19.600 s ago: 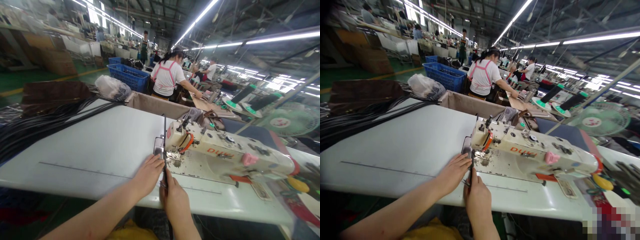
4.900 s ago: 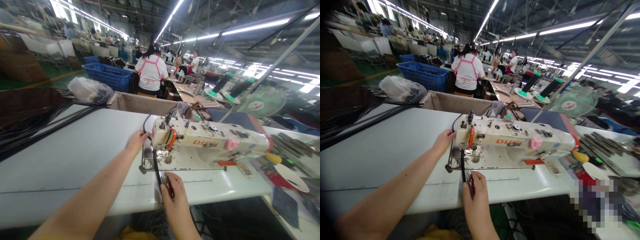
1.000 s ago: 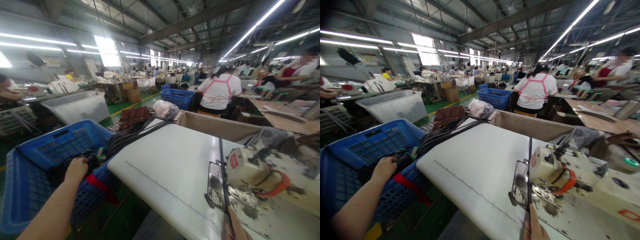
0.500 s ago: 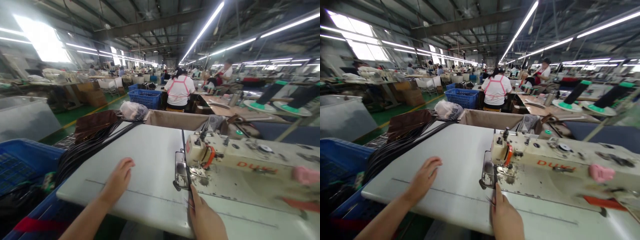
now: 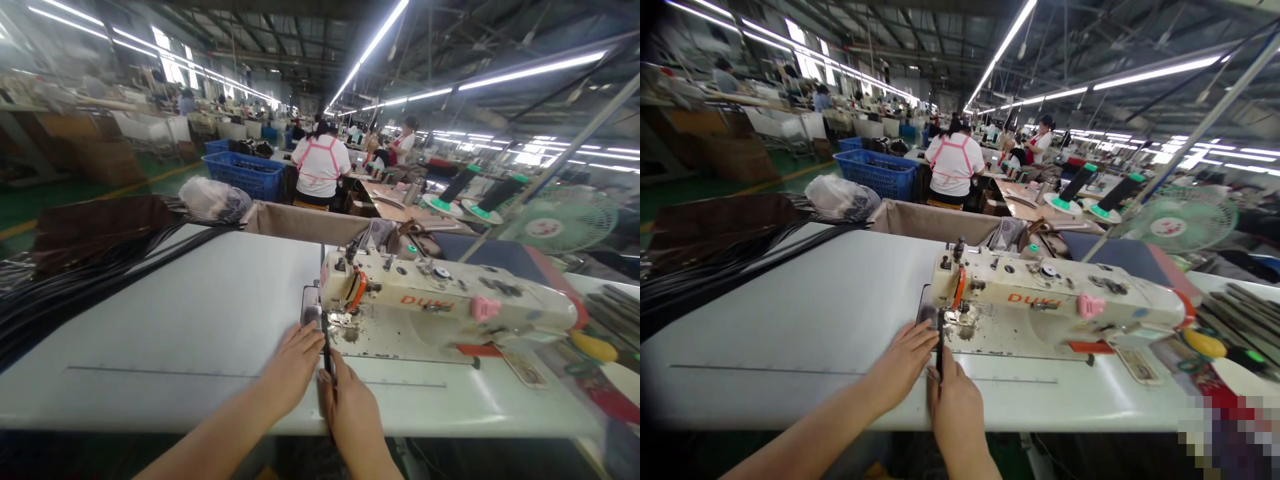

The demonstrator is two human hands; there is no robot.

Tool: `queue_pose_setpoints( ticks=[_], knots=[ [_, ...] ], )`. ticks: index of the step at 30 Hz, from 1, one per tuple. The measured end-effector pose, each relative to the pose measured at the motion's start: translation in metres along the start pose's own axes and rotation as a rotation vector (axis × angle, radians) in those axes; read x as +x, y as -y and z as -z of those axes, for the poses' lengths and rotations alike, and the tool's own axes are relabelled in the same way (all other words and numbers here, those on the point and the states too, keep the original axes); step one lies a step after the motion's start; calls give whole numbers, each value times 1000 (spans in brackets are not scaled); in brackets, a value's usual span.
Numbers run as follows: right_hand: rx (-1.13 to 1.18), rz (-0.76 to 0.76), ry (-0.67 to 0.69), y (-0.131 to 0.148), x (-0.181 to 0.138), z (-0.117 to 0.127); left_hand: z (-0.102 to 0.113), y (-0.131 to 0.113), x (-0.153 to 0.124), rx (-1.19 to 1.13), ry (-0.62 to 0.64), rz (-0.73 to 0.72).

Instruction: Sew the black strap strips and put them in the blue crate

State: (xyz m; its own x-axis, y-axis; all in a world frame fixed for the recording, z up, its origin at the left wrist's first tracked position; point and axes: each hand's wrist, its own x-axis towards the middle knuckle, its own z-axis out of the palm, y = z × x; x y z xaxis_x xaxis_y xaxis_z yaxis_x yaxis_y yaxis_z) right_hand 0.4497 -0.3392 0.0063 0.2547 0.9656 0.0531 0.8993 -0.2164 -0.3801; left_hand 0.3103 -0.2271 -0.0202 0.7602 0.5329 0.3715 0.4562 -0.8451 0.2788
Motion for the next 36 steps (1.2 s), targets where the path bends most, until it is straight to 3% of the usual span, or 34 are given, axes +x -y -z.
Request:
queue_pose_setpoints(
  ticks=[7, 12, 26, 36],
  knots=[
    [398, -67, -161, -17, -4, -1, -4, -5, -6, 114, -71, -69],
    [534, -76, -212, -20, -3, 1, -4, -6, -3, 181, -72, -57],
    [523, -90, -256, -37, -4, -16, 1, -10, -3, 142, -64, -16],
    [518, -70, -244, -27, -6, -5, -8, -3, 4, 155, 1, 15]
  ],
)
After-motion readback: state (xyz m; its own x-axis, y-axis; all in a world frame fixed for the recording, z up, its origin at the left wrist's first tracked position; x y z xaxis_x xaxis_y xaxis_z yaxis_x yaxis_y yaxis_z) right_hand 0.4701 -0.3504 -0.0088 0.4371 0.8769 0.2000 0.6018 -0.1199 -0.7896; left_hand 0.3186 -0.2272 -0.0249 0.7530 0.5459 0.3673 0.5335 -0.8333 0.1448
